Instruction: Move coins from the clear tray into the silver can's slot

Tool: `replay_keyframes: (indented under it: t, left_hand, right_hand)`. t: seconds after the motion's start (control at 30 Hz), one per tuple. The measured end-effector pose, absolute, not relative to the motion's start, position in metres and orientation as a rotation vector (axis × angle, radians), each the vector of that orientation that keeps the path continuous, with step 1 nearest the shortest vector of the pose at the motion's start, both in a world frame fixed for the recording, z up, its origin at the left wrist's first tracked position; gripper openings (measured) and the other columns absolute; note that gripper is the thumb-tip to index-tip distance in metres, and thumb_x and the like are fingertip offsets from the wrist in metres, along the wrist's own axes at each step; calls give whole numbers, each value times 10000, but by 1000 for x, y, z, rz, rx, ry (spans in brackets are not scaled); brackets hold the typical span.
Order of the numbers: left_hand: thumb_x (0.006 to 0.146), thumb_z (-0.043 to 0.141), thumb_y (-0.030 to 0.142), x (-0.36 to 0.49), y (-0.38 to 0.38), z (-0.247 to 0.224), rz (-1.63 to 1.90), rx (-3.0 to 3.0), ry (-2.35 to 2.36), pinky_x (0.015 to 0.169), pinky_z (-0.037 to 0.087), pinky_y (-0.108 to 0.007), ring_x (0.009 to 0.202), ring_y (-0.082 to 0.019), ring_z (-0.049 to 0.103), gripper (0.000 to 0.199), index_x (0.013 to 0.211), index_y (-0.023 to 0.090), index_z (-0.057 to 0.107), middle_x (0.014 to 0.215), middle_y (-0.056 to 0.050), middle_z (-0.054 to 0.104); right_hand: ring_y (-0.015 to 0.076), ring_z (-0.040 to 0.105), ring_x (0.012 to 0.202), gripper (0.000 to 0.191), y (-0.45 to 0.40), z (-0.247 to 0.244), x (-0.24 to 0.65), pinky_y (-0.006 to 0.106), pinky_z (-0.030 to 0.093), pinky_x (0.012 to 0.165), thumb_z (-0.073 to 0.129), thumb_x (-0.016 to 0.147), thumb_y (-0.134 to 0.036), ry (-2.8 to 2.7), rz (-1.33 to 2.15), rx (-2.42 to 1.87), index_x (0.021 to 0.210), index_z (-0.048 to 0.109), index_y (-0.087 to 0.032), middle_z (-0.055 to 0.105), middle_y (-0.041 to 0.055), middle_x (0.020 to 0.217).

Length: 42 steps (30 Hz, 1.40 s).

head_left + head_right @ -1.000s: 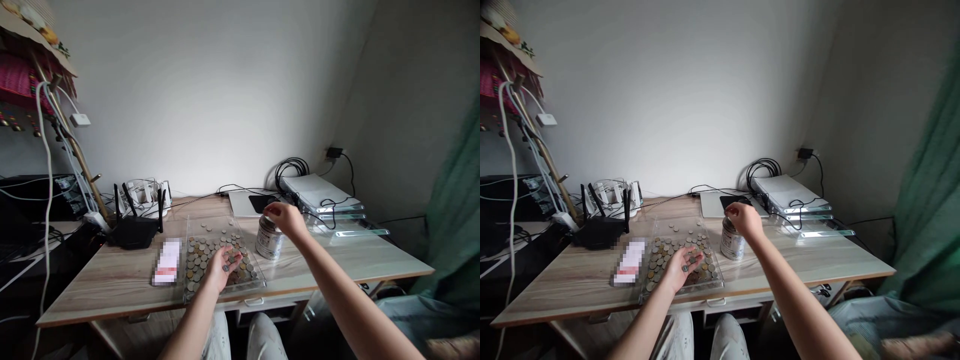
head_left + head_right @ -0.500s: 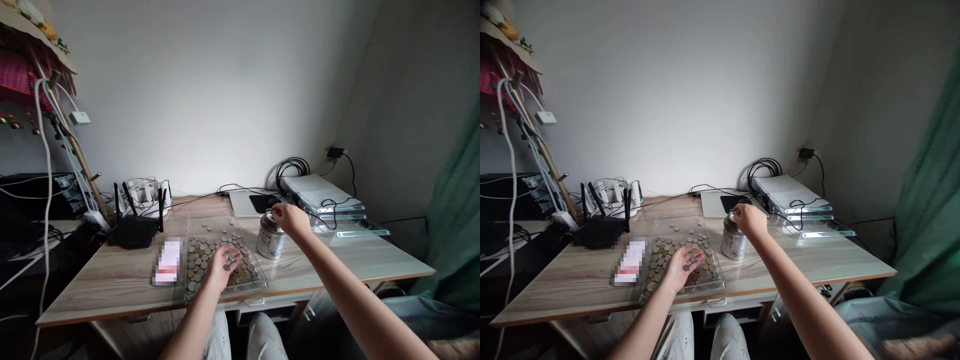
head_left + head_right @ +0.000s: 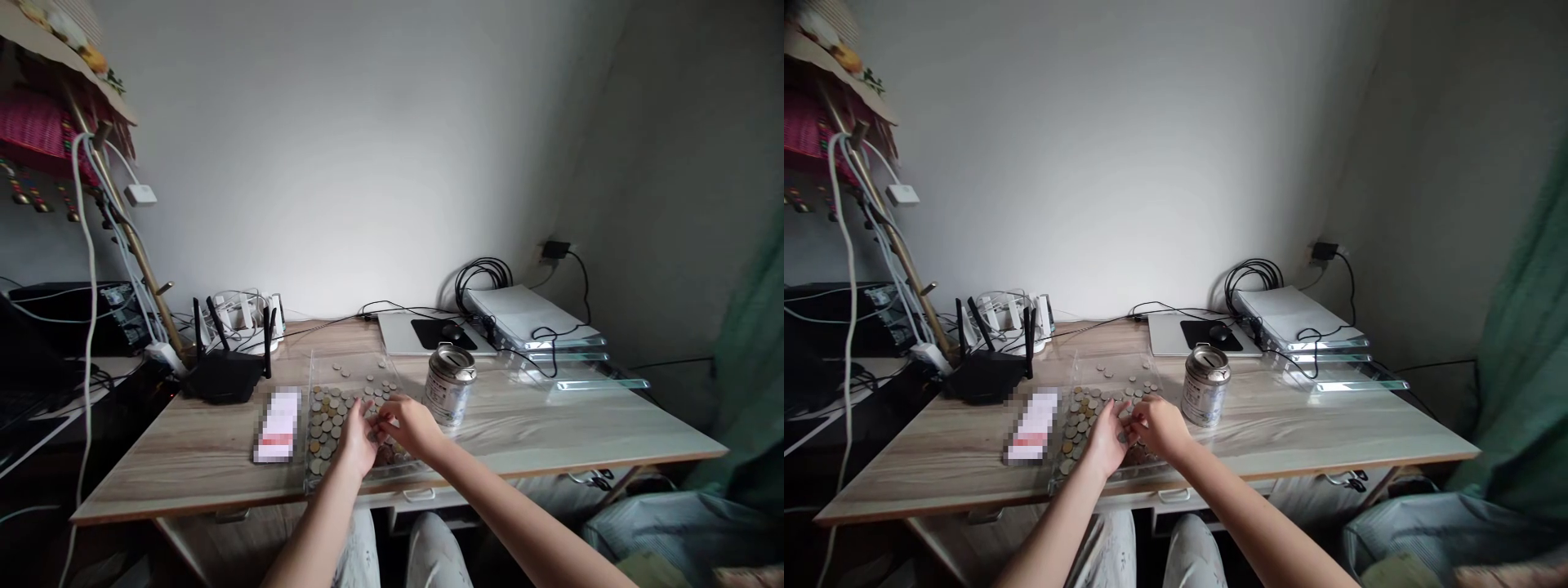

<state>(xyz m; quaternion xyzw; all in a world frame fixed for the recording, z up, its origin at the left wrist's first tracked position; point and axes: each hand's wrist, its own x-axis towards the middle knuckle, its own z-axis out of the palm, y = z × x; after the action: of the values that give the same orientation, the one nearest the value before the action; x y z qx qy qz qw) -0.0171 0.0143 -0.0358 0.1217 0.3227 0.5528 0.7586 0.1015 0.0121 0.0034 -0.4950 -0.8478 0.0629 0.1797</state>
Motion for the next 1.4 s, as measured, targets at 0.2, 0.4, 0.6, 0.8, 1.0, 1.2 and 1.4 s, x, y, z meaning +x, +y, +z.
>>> replay_keyframes:
  t: [0.2,0.4,0.6,0.8,1.0,1.2,1.4]
  left_hand:
    - [774,419,380,-18,14,-37,1182,306,675,698,429,-281,797,-190,600,313,983,149,451,886,-130,603]
    - [785,391,368,-19,12,-36,1190,360,690,795,405,-310,848,-199,593,337,1004,121,459,941,-149,592]
    - [793,375,355,-18,12,-35,1192,353,693,809,400,-318,850,-195,594,318,997,127,462,931,-139,597]
    - [789,393,353,-18,12,-35,1201,352,700,809,406,-316,869,-203,586,323,994,116,472,966,-156,586]
    - [794,375,394,-20,13,-37,1223,348,681,807,406,-314,907,-210,571,360,989,113,487,1004,-172,567]
    - [758,362,516,-23,11,-33,1234,332,642,851,363,-312,1084,-220,455,501,1106,172,470,1162,-137,494]
    - [736,315,589,-25,7,-26,1205,375,577,900,320,-342,1144,-218,391,595,1198,227,409,1248,-105,425]
  right_hand:
    - [100,524,624,181,32,50,141,195,353,559,492,712,-284,-2094,180,-1420,843,595,-213,614,-1,724]
    - [132,527,642,141,72,92,204,214,333,522,546,615,-296,-1844,-64,-1873,698,627,-215,615,13,708]
    - [152,533,677,177,72,84,206,220,323,518,515,618,-281,-1888,-153,-2023,729,649,-249,617,20,746]
    - [161,535,681,207,71,82,205,227,317,510,491,639,-249,-1890,-202,-2019,767,652,-269,622,19,771]
    - [147,535,684,212,59,90,193,223,328,513,478,702,-339,-1835,-183,-1891,810,636,-250,622,19,780]
    - [121,535,750,196,1,38,122,203,361,621,472,749,-333,-2422,76,-1320,840,622,-246,611,10,828]
    - [136,524,823,164,-16,0,89,205,356,670,457,763,-259,-2524,99,-1281,825,604,-220,600,25,893]
